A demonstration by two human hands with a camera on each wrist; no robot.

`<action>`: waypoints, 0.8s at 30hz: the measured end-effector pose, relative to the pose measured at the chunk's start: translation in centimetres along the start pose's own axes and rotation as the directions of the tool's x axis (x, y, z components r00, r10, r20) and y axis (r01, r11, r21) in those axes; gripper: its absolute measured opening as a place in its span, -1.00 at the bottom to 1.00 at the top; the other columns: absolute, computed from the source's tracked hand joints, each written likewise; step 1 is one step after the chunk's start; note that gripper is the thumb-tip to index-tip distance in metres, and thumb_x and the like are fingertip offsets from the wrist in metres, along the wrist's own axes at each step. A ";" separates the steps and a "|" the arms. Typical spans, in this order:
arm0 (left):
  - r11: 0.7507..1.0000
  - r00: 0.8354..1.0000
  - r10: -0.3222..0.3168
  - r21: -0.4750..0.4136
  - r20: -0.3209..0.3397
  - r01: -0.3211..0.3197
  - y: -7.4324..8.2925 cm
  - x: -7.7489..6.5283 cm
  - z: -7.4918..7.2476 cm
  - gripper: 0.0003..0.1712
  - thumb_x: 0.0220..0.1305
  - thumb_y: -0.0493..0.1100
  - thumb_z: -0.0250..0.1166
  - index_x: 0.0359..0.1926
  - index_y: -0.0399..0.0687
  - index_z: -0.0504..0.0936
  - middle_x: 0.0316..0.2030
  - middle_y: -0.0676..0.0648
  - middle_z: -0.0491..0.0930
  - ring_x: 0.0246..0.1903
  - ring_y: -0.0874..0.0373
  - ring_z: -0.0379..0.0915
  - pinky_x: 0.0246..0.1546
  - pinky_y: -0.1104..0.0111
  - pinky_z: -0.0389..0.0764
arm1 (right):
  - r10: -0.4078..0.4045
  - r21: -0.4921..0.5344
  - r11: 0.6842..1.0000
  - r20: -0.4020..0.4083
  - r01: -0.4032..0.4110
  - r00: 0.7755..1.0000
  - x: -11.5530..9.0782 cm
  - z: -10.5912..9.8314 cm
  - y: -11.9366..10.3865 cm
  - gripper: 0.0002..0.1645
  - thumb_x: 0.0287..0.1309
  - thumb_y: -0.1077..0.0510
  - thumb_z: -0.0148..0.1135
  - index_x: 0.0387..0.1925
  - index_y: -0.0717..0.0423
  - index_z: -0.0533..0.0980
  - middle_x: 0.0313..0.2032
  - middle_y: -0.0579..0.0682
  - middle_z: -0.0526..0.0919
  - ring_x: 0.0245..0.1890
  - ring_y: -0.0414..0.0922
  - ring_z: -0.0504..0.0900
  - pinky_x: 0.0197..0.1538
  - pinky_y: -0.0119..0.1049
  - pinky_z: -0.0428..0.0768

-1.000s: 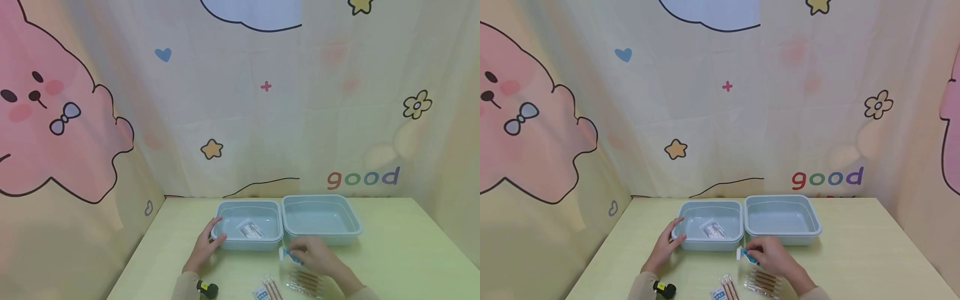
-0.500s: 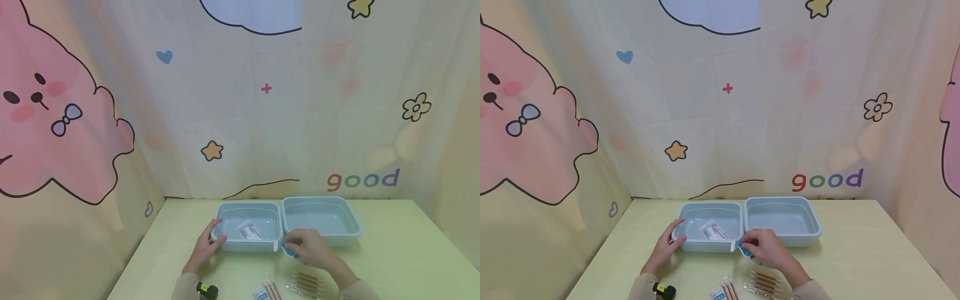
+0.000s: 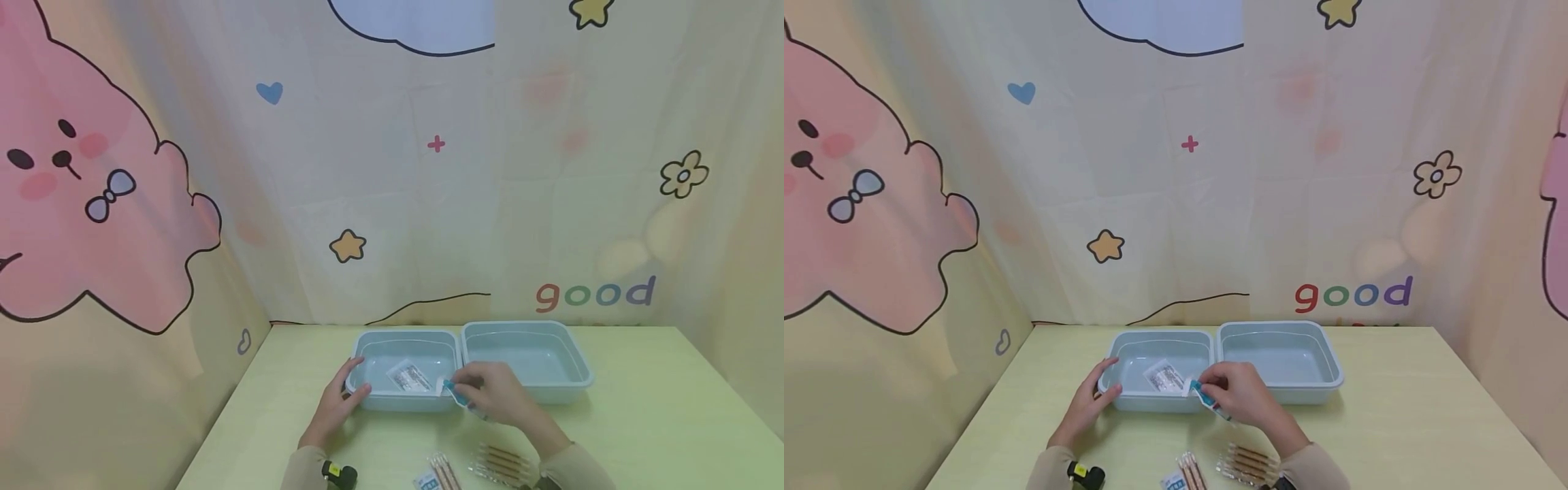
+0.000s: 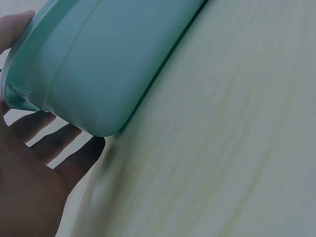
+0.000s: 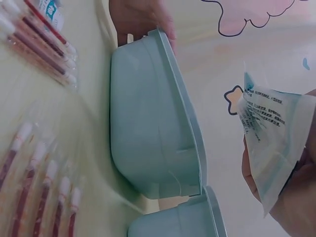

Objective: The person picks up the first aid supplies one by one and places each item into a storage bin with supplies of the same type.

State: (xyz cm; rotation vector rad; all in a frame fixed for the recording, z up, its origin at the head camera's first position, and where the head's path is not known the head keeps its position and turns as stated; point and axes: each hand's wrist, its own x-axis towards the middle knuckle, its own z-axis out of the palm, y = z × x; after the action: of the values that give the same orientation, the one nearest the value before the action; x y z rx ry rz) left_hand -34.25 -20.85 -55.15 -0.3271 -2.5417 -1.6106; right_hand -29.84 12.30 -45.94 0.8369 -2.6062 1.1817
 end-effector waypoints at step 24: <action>1.000 1.000 0.017 0.003 0.001 -0.017 -0.5 0.0 -0.2 -0.31 0.30 0.13 0.26 0.41 0.32 0.27 0.51 -0.17 0.03 0.42 -0.29 0.07 0.30 -0.19 0.29 | 0.034 0.055 0.998 -0.005 -0.034 0.999 2.7 0.2 -0.3 -0.88 0.20 0.24 0.29 -0.22 0.15 0.65 -0.36 -0.06 0.73 -0.50 -0.34 0.64 -0.42 -0.47 0.65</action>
State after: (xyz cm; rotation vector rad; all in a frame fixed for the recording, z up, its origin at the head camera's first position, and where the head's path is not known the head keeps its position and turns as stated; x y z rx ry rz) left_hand -34.37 -21.21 -55.54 -0.3485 -2.5341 -1.6009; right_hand -31.90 10.79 -44.92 0.8009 -2.6042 1.2686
